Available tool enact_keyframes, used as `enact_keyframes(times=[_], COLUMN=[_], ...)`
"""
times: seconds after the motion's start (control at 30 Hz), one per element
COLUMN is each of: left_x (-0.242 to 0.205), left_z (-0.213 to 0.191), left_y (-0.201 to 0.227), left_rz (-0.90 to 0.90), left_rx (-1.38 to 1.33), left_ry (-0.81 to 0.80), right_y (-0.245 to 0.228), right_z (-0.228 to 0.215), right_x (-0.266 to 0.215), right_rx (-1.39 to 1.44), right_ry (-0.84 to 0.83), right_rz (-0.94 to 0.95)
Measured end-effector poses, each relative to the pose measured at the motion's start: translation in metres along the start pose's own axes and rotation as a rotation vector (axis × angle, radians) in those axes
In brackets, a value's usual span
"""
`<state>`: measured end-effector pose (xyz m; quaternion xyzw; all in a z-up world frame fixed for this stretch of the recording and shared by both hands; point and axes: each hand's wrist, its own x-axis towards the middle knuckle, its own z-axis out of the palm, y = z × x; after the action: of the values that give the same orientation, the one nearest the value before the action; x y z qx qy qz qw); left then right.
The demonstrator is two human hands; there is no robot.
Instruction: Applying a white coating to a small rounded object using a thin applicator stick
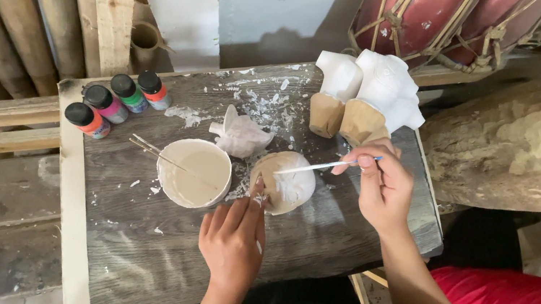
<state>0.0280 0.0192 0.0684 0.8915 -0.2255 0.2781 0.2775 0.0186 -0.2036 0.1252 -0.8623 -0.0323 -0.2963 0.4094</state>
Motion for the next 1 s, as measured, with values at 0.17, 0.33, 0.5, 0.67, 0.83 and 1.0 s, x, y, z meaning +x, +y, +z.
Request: enact_keyframes(times=[0.17, 0.33, 0.5, 0.67, 0.83, 1.0], left_x=[-0.002, -0.002, -0.002, -0.004, -0.005, -0.014], left_z=[0.001, 0.001, 0.002, 0.004, 0.006, 0.019], left_y=[-0.001, -0.001, -0.002, -0.002, -0.003, -0.008], left_rz=[-0.026, -0.03, -0.014, -0.019, -0.03, 0.004], left_rx=[-0.014, -0.009, 0.002, -0.011, -0.016, 0.02], left_ry=[-0.012, -0.009, 0.009, 0.006, 0.006, 0.104], right_y=[-0.008, -0.005, 0.005, 0.002, -0.001, 0.016], right_z=[-0.002, -0.005, 0.007, 0.001, -0.005, 0.008], right_x=[-0.001, -0.001, 0.007, 0.001, -0.01, 0.004], right_rx=[-0.025, 0.006, 0.113, 0.153, 0.03, 0.203], right_ry=[-0.043, -0.017, 0.008, -0.03, -0.088, 0.04], right_rz=[-0.018, 0.015, 0.015, 0.036, 0.029, -0.094])
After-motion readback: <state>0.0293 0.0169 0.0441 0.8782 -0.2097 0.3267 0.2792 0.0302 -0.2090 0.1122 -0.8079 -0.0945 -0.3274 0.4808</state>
